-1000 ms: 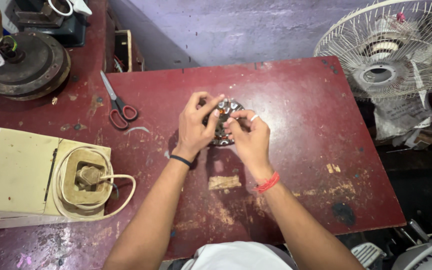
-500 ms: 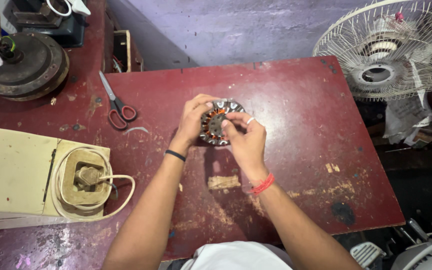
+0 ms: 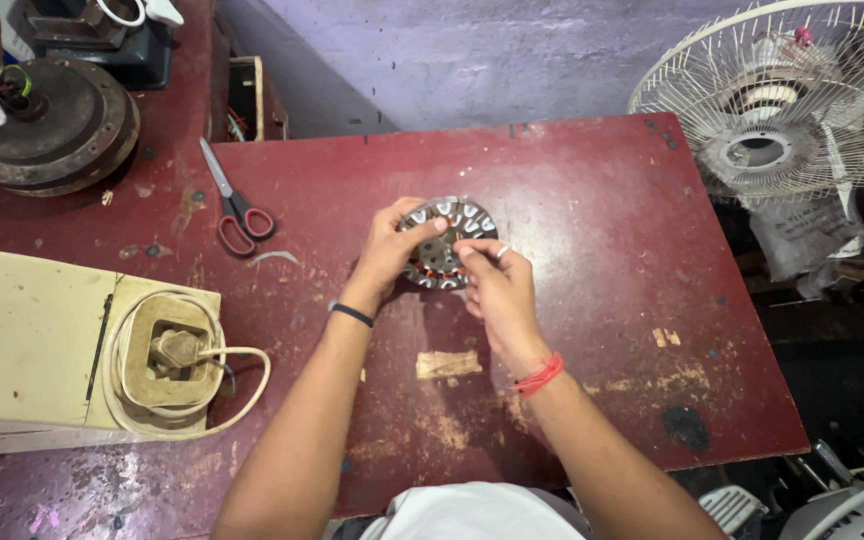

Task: The person winds copper wire around the slots of a motor stator by hand, rotating the stator and pulling the wire through each slot sequentially. The person uses scissors to trim the wire after completing a section.

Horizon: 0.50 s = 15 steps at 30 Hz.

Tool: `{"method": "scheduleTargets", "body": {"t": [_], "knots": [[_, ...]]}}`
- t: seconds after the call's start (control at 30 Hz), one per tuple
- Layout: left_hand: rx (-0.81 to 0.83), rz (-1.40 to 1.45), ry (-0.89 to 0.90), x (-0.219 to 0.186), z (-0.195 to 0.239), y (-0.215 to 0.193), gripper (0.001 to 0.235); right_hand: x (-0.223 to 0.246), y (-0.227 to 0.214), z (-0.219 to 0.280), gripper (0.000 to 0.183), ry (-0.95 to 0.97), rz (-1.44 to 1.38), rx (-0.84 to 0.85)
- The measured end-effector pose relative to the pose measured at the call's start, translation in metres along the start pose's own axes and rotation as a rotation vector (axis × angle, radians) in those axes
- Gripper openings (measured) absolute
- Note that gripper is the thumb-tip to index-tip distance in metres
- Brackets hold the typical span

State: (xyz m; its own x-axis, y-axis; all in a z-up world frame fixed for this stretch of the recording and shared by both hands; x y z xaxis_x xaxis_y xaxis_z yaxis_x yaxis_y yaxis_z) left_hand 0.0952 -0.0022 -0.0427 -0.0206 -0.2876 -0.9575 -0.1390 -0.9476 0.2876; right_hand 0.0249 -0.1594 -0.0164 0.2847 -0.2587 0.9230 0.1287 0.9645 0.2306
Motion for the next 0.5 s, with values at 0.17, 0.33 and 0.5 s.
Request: {"method": "scheduleTargets", "body": {"t": [0.17, 0.33, 0.5], "knots": [[0.017, 0.061, -0.048, 0.008, -0.001, -0.002, 0.03, 0.003, -0.003, 0.011, 0.014, -0.002, 0.029, 0.047], [0.02, 0.134, -0.051, 0.013, -0.001, -0.004, 0.029, 0.003, -0.012, 0.028, 0.016, -0.021, 0.051, 0.063], [-0.004, 0.174, -0.033, 0.015, 0.001, -0.003, 0.028, 0.0, -0.02, 0.041, 0.016, -0.017, 0.063, 0.047]]}}
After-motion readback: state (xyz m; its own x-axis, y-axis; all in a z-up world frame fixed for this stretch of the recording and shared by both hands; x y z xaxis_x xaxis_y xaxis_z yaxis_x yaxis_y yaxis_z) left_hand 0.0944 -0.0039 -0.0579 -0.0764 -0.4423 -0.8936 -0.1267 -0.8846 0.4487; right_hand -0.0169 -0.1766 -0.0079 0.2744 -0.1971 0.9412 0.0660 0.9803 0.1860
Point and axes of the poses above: each hand's wrist, its own z-axis away from the middle knuckle, its own y-axis out of the palm, x = y × z, the point moved 6 cm from there along -z, towards the middle knuckle, and after that the axes turned 2 degrees about z, right-handed, at the moved point
